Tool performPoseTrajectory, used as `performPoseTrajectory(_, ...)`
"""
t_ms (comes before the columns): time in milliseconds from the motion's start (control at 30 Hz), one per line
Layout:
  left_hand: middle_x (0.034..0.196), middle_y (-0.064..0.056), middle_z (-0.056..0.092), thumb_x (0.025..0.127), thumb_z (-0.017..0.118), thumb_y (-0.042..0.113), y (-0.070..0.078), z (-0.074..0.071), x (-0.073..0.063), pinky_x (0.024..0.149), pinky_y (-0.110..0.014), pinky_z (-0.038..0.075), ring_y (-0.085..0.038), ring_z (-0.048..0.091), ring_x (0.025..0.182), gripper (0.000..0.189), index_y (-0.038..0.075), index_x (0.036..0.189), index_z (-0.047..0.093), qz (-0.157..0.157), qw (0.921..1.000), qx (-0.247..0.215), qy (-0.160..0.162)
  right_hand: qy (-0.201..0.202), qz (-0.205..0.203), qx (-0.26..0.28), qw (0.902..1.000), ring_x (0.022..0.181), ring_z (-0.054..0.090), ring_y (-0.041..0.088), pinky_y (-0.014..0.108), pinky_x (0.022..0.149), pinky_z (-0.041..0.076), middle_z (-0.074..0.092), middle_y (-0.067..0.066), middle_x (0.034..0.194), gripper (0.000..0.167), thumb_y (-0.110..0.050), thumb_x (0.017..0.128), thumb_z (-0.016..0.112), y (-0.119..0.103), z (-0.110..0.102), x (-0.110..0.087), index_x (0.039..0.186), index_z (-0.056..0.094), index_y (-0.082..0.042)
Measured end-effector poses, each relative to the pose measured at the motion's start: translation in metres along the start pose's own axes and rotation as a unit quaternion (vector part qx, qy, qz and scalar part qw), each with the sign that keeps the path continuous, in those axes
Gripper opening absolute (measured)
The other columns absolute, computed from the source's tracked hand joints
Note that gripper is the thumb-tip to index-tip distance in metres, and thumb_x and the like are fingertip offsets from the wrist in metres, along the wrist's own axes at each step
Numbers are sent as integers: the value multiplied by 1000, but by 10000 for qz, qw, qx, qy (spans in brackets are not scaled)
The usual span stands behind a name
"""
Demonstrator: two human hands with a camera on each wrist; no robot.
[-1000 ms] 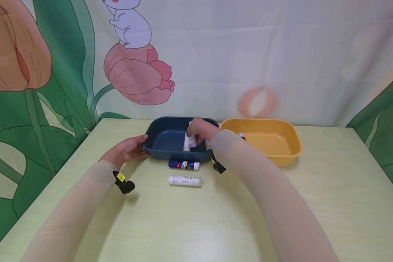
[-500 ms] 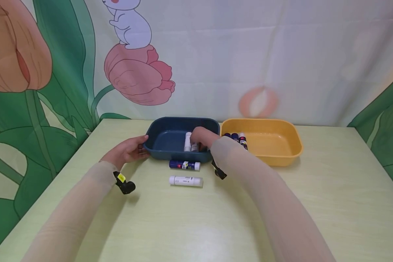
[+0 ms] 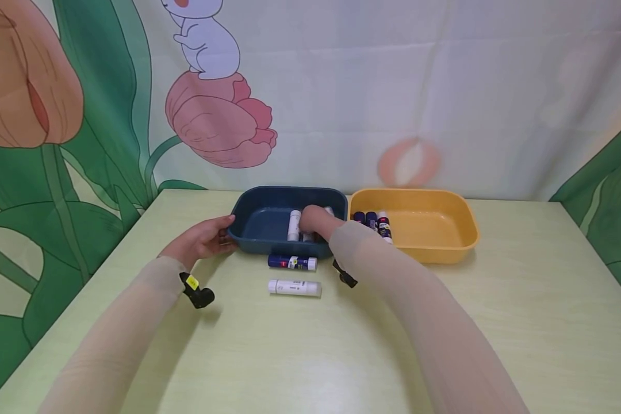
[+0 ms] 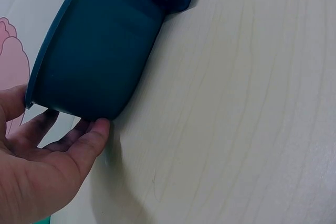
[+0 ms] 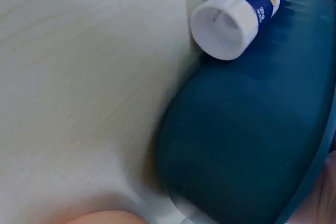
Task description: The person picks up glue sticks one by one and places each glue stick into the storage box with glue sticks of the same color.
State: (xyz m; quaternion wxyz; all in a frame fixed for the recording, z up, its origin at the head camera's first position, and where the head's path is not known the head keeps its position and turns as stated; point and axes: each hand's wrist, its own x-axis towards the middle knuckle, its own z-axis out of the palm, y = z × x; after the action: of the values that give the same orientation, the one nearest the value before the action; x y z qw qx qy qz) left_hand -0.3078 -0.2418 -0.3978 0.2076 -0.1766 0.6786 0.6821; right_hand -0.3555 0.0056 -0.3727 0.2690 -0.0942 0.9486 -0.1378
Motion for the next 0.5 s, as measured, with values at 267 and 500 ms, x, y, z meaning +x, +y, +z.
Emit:
performPoseTrajectory(267,148,-14,42,111,39,30,-4,5,-1,127,-46,31,-27,40,139,56,9,162,27,47,10000,-51,-30,789,-573,260,9949,98,67,24,36,100,57,60,19,140,58,-28,109,49,9,-13,-43,157,33,1)
performPoseTrajectory(500,161,-19,33,112,37,30,-1,0,-2,128,-47,28,-30,34,148,57,10,163,24,95,9999,-90,-15,1367,-2058,467,9679,94,63,27,37,87,55,67,19,124,46,-23,106,54,18,-10,-102,146,52,0)
